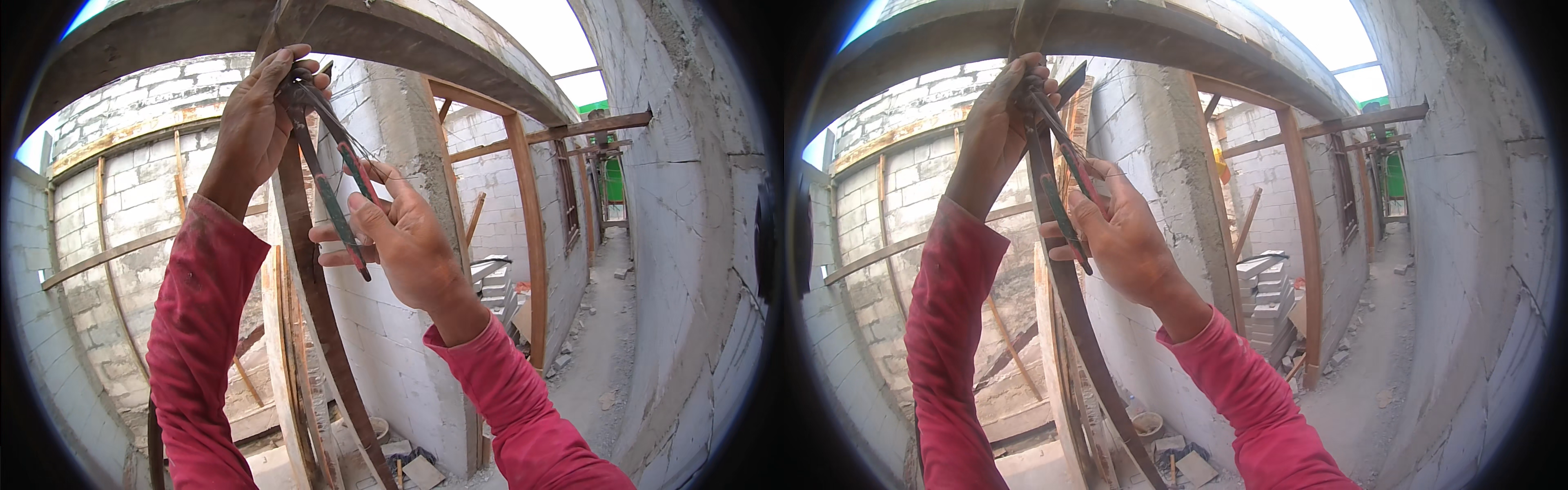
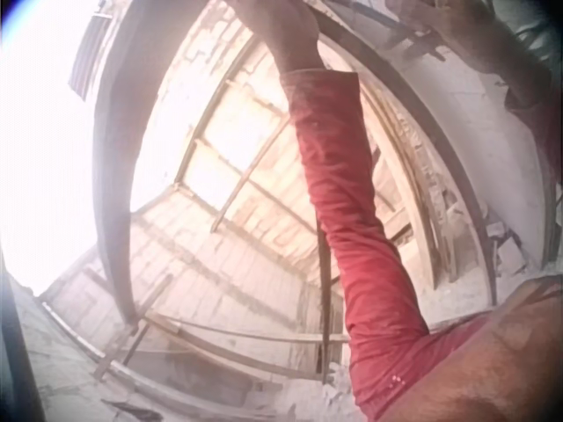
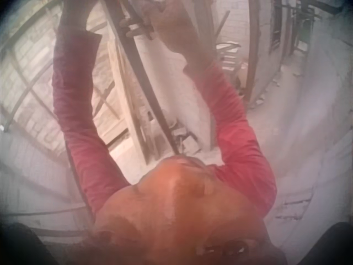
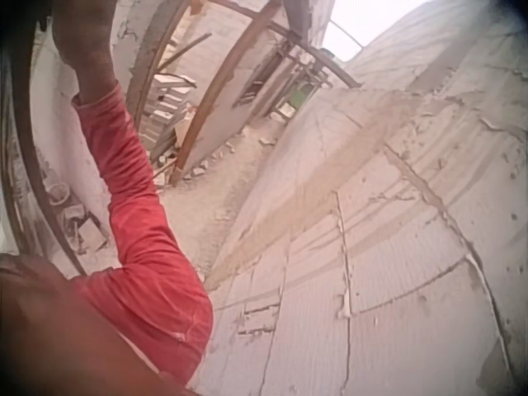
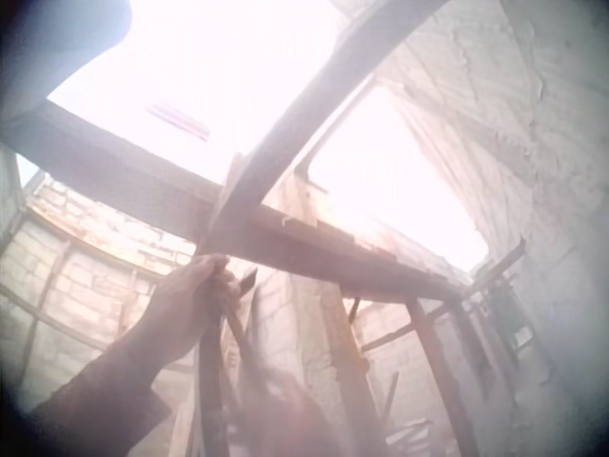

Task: The person removes metal and wooden supports from a wall and ceiling structure using pliers. They detach metal rods and wooden beams, then move through the room to continue dismantling the framework.

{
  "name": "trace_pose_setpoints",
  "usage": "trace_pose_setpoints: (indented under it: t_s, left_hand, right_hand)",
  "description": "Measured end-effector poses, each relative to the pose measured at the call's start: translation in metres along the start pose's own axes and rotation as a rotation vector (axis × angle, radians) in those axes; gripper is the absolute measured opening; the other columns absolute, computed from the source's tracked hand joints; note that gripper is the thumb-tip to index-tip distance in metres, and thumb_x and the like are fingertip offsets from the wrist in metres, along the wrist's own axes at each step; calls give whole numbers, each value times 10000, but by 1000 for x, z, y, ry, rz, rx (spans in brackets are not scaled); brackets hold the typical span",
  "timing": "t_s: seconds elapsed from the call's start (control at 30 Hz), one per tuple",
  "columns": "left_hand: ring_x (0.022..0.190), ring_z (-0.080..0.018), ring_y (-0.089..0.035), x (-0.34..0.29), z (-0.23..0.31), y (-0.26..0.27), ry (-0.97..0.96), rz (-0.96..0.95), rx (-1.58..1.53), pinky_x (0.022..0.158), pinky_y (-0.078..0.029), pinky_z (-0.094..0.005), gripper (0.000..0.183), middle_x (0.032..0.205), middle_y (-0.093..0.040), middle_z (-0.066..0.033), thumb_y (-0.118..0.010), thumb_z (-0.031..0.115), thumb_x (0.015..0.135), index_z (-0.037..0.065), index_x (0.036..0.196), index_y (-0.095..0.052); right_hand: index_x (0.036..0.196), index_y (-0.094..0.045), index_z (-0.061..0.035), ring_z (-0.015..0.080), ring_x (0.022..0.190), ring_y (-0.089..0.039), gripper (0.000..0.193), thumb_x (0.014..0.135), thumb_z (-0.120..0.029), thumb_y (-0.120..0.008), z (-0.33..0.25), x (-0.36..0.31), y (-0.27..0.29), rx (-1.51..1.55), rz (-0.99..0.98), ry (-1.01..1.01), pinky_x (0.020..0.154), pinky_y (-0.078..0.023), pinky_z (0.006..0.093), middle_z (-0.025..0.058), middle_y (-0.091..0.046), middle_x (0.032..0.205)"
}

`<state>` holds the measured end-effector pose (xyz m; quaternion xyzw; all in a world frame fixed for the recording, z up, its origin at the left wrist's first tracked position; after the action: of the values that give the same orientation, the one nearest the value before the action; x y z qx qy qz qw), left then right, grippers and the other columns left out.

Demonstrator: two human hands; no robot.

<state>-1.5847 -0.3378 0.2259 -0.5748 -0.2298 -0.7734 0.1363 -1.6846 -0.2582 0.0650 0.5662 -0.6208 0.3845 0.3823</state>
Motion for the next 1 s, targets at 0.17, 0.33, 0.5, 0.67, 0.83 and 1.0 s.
trace_pose_setpoints:
  t_s: [0.17,0.33,0.5,0.67,0.83,1.0]
  left_hand:
    - [987,-197,-691,-2,4,-3,34,-1,50,890,-575,-328,383,1100,-670,-130,-451,293,1083,-9,1297,-549]
    - [1019,-206,-689,-8,0,-2,63,-20,-31,888,-576,-343,415,1135,-672,-150,-440,327,1084,-2,1320,-530]
    - [954,-183,-684,-43,-23,-33,180,90,18,843,-578,-338,435,1057,-658,-93,-478,354,1073,5,1331,-505]
    - [809,-155,-656,-39,-34,-19,104,108,15,793,-586,-347,360,877,-592,-43,-493,414,1063,62,1131,-515]
    - [809,-151,-659,-43,-31,-14,84,107,92,775,-586,-340,409,876,-590,-40,-457,443,1069,49,1163,-518]
    - [769,-127,-646,-45,-30,-15,30,188,128,700,-570,-311,482,836,-572,-26,-405,500,1070,44,1132,-548]
  right_hand:
    - [1534,-266,18,210,981,-709,518,1077,-166,-425,-6,-3,-2,59,-112,-54,800,-656,357,60,-589,937]
    - [1538,-277,8,193,944,-706,514,1078,-165,-428,2,-1,4,41,-76,-34,789,-656,349,43,-575,880]
    - [1475,-364,20,153,872,-692,483,1068,-203,-498,15,9,18,-75,28,31,761,-609,294,88,-678,940]
    - [1276,-556,35,108,853,-665,364,1031,-230,-607,17,8,42,-295,238,199,759,-518,240,87,-714,901]
    - [1088,-683,10,104,864,-666,303,1018,-280,-629,-5,13,64,-500,294,404,782,-517,258,80,-723,902]
    - [1087,-676,16,131,909,-665,282,1027,-251,-611,-9,13,64,-494,219,365,826,-524,281,69,-694,933]
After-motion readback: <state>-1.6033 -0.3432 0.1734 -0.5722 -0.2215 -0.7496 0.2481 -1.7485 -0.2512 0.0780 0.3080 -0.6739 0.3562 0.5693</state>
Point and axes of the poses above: each hand's wrist, its own x-axis towards the middle knuckle, its own y-axis out of the back of the hand, z = x × y, the point moved 7 cm from there along x, towards the middle knuckle
